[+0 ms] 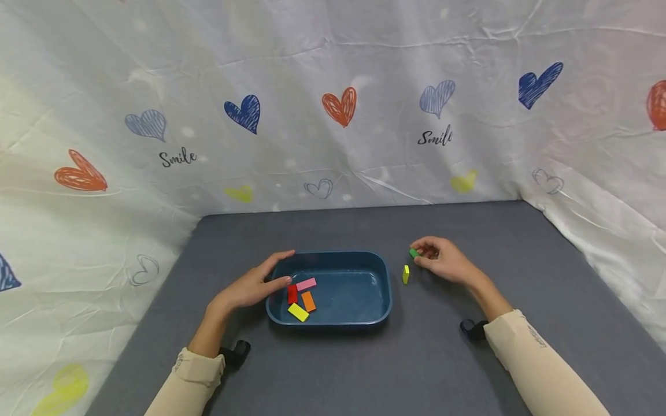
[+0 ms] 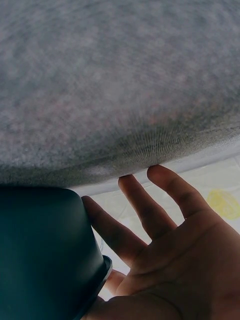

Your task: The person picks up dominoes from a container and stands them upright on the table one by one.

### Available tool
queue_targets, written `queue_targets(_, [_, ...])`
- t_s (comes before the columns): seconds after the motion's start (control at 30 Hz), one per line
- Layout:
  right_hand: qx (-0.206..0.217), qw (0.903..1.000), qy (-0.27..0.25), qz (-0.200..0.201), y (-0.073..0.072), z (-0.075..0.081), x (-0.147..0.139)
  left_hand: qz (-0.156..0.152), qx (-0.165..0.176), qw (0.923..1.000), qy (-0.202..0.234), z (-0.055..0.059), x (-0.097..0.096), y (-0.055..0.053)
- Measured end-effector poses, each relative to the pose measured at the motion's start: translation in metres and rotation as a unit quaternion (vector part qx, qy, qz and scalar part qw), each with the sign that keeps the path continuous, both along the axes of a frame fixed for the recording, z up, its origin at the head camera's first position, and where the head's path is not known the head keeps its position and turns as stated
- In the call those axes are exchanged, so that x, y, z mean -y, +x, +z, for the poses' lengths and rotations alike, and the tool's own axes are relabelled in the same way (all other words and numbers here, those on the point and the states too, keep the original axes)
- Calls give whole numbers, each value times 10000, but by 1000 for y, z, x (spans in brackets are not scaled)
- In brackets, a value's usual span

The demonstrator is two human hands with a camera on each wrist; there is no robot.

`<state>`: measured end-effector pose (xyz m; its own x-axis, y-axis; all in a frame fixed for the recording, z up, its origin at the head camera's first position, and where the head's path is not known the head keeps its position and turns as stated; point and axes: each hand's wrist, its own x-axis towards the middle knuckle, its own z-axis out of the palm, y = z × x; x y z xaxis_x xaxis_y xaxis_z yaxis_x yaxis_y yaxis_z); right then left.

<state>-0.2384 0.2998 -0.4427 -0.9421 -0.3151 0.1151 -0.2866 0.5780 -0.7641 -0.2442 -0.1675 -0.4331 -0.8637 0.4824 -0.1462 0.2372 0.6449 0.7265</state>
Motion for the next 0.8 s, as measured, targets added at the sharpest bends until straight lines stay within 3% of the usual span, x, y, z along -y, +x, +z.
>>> queue_targets(0.17, [121, 9986, -496, 141, 8, -4, -3, 20, 10, 10000, 3, 1, 0, 0])
queue_targets(0.37, [366, 9964, -667, 368, 14, -6, -3, 54, 99, 9999, 40, 0, 0, -1])
queue_targets(0.8, [778, 9946, -465, 507, 17, -7, -1, 26, 86, 10000, 21, 1, -1, 0])
